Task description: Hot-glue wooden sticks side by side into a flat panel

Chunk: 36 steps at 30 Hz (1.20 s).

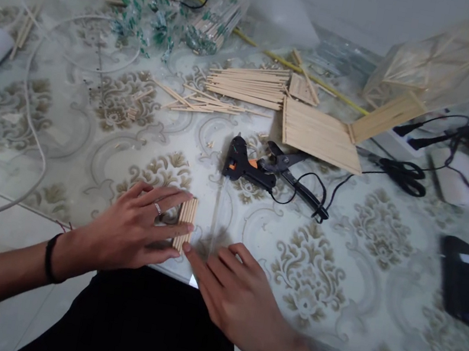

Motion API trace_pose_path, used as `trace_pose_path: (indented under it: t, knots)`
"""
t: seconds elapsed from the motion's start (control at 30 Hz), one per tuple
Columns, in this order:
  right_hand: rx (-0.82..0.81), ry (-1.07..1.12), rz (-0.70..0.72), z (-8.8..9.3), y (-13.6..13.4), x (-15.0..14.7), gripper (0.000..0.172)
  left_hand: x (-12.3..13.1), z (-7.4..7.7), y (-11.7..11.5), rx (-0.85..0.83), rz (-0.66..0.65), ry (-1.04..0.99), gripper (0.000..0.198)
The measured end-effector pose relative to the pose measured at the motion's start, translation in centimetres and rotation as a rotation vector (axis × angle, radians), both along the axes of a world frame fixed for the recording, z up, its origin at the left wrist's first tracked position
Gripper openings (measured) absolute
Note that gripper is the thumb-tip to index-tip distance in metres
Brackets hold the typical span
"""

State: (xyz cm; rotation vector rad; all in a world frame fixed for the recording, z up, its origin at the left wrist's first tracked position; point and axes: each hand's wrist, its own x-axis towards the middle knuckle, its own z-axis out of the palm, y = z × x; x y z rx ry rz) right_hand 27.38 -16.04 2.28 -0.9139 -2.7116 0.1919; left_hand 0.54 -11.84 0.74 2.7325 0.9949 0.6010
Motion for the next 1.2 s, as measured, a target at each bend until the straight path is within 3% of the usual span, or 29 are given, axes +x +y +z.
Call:
trace_pose_path:
  t: [0.43,0.77,1.0,1.2]
  knots:
    - [-0.081,-0.017,-0.022,1.2,0.8,-0.9,0.028,0.0,0.1,0.0,-0.032,-0.006,-0.014,0.026]
    - [0.002,-0.179,0.000,1.4,-1.4,-1.0,0.056,0.0,0.0,0.2,-0.045,0.003,-0.038,0.025]
    - [-0.256,-0.038,-0.067,1.6,1.1,-0.2,0.036,-0.1,-0.1,0.3,-0.075,-0.019,-0.043,0.026]
    - [-0.521,-0.022,-0.181,2.3,3.1,0.0,0.047,-0.2,-0.2,0.3,-0.083,-0.008,-0.044,0.028]
